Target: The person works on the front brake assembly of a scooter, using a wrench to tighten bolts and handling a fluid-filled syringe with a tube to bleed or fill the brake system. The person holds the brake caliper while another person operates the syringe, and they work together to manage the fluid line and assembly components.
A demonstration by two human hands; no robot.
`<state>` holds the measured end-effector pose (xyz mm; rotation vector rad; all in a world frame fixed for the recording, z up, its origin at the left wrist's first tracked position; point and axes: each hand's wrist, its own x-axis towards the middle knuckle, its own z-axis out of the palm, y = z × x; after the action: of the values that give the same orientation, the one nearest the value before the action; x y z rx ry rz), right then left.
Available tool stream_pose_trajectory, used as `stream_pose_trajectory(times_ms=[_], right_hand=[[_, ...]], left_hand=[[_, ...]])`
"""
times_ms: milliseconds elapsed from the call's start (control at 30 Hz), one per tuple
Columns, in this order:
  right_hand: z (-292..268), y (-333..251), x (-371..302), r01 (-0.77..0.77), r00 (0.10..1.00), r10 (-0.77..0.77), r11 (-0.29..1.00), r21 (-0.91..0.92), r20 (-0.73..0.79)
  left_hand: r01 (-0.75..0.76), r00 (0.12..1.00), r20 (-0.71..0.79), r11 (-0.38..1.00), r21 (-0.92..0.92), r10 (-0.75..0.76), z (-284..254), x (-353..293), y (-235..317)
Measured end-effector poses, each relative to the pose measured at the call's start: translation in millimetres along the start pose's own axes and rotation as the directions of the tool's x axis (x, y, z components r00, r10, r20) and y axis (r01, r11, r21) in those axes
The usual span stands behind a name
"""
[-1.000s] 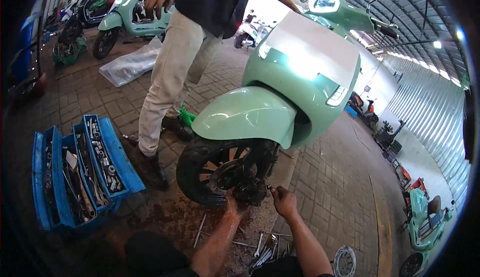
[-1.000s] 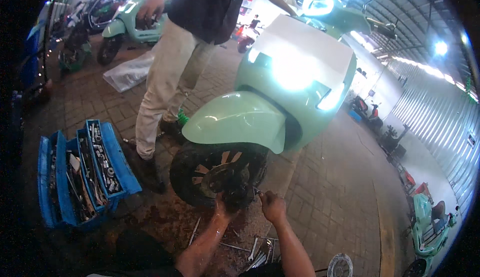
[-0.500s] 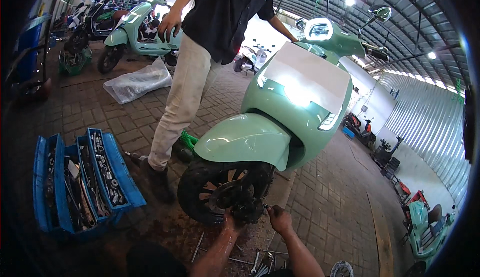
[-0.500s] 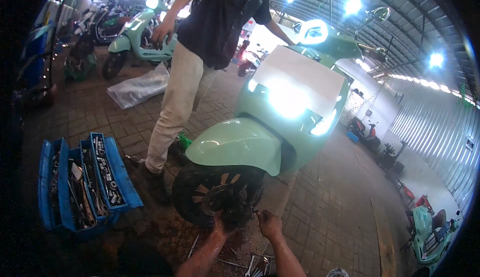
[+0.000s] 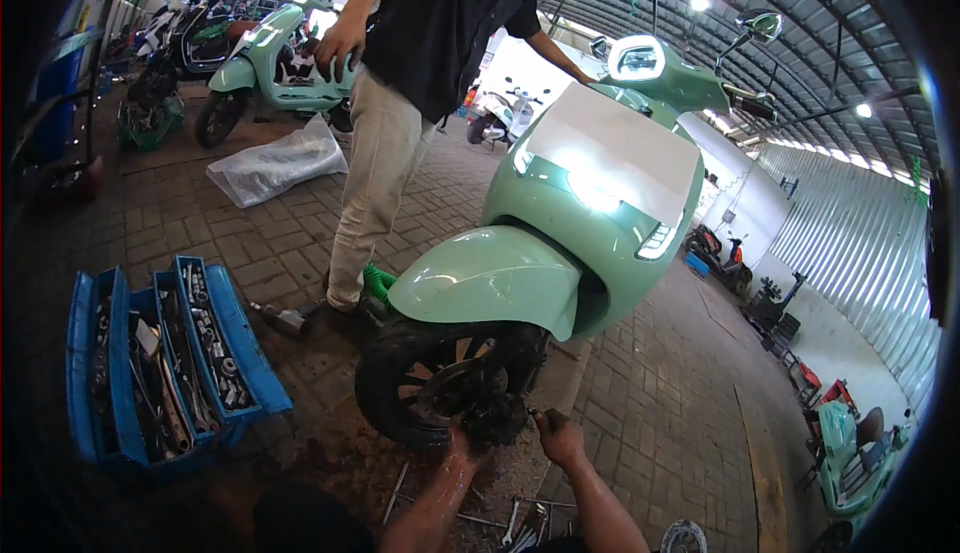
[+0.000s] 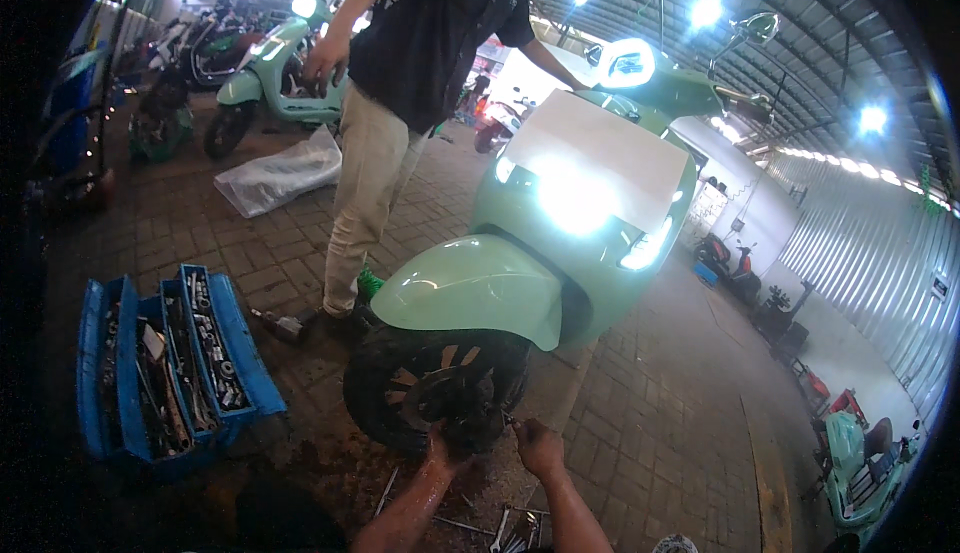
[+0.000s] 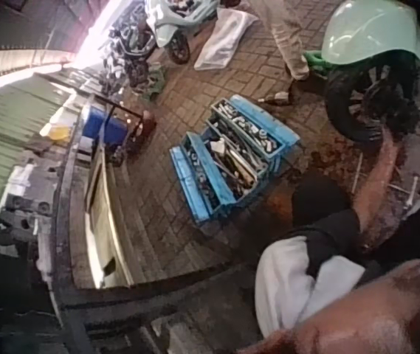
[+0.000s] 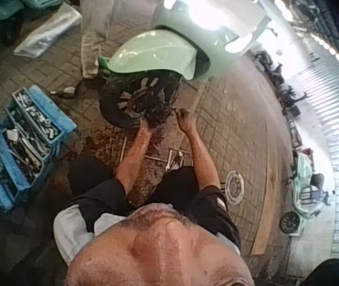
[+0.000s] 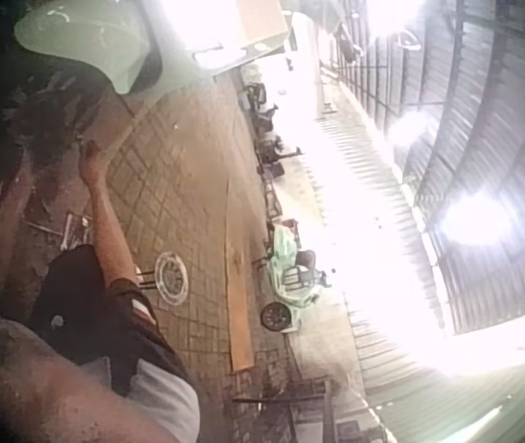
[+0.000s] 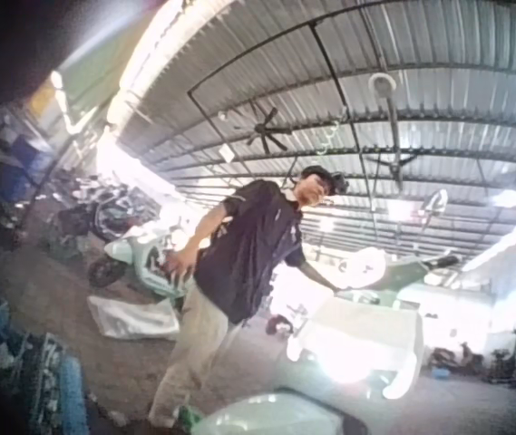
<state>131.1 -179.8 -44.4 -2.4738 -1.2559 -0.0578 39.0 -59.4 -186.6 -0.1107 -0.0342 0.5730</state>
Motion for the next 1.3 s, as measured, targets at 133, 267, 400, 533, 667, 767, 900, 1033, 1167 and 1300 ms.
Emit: stream_pose_trajectory(times_ms=[133, 267, 400, 533, 667, 767, 900, 1033, 1167, 1300], right_hand=[[0, 4, 1, -0.018, 1.0, 0.018, 1.0, 0.004, -0.001], [4, 10, 2, 0.005, 1.0, -0.005, 1.0, -0.002, -0.029], [6, 12, 2, 0.002, 0.999, -0.001, 1.0, 0.016, -0.05], [3, 4, 1, -0.008, 1.0, 0.008, 1.0, -0.012, -0.011], [3, 8, 3, -0.017, 1.0, 0.017, 1.0, -0.012, -0.014], [3, 5, 2, -0.023, 1.0, 0.023, 1.0, -0.013, -0.006], [0, 1, 2, -0.024, 1.0, 0.024, 1.0, -0.019, 0.001], [2, 7, 3, -0.021, 1.0, 0.021, 1.0, -0.014, -0.009], [0, 2, 1, -0.028, 1.0, 0.028, 0.999, -0.02, -0.005], [1, 4, 2, -0.044, 0.999, 0.044, 0.999, -0.013, 0.008]], left_hand=[[-0.022, 0.994, -0.105, 1.0, -0.014, 0.02, 28, -10, -3], [-0.047, 0.999, 0.0, 0.999, -0.005, 0.047, 12, 1, -2], [-0.079, 0.996, -0.037, 0.996, -0.044, 0.077, 20, 1, -6], [-0.117, 0.993, 0.041, 0.99, 0.082, 0.114, -5, 8, -6], [-0.037, 0.999, 0.004, 0.998, -0.059, 0.038, 21, -6, -3], [-0.066, 0.998, 0.011, 0.997, -0.027, 0.066, 16, -1, -3], [-0.047, 0.999, -0.004, 0.999, -0.026, 0.047, 9, -2, -2], [-0.04, 0.999, 0.008, 0.999, -0.019, 0.04, 24, -8, -3], [-0.019, 0.999, -0.034, 0.999, -0.038, 0.018, 20, -8, -1], [-0.014, 1.0, -0.02, 0.999, -0.053, 0.013, 11, -2, -2]])
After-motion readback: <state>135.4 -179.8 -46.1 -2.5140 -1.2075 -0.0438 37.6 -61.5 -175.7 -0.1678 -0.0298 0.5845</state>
